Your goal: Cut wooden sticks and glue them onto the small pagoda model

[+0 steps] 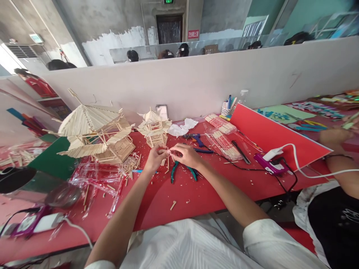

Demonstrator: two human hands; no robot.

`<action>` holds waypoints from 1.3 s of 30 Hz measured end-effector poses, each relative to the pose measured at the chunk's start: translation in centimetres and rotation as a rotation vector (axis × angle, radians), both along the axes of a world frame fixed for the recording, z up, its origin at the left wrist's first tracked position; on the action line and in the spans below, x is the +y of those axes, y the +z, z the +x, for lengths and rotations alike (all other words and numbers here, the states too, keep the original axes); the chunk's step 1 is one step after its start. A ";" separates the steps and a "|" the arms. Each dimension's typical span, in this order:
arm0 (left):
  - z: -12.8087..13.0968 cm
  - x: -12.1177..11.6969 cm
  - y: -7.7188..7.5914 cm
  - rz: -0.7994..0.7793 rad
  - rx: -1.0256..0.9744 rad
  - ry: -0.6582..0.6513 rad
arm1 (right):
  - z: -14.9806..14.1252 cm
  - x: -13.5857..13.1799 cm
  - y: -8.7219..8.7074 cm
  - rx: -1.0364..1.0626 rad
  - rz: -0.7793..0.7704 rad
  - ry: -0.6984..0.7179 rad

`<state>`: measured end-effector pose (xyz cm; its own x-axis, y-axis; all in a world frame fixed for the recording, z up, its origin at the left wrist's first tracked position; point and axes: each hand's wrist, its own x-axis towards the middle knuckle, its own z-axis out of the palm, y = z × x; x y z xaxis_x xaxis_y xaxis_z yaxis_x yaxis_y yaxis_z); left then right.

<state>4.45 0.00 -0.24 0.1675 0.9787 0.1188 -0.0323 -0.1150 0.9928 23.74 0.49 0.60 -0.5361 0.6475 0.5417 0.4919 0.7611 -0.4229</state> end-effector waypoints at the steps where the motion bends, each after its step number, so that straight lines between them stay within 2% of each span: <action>1: -0.1 0.0 0.1 -0.007 -0.005 -0.005 | 0.0 0.0 0.0 -0.004 0.009 0.003; 8: -0.4 -0.3 0.7 0.009 0.019 0.008 | -0.1 0.4 -0.6 0.104 0.138 0.057; 18: -0.5 -0.5 0.9 0.027 0.019 -0.059 | -0.1 0.4 -0.5 0.065 0.252 0.059; 27: -0.8 -0.9 1.7 -0.021 -0.003 -0.122 | 0.1 0.8 -0.9 0.091 0.285 0.076; 39: -0.5 -0.9 1.7 -0.039 -0.002 -0.070 | -0.2 0.9 -1.3 0.054 0.286 0.061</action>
<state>3.98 -0.88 1.42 0.2356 0.9684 0.0817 -0.0412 -0.0740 0.9964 23.57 1.35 -0.74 -0.5347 0.4321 0.7262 0.4241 0.8805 -0.2116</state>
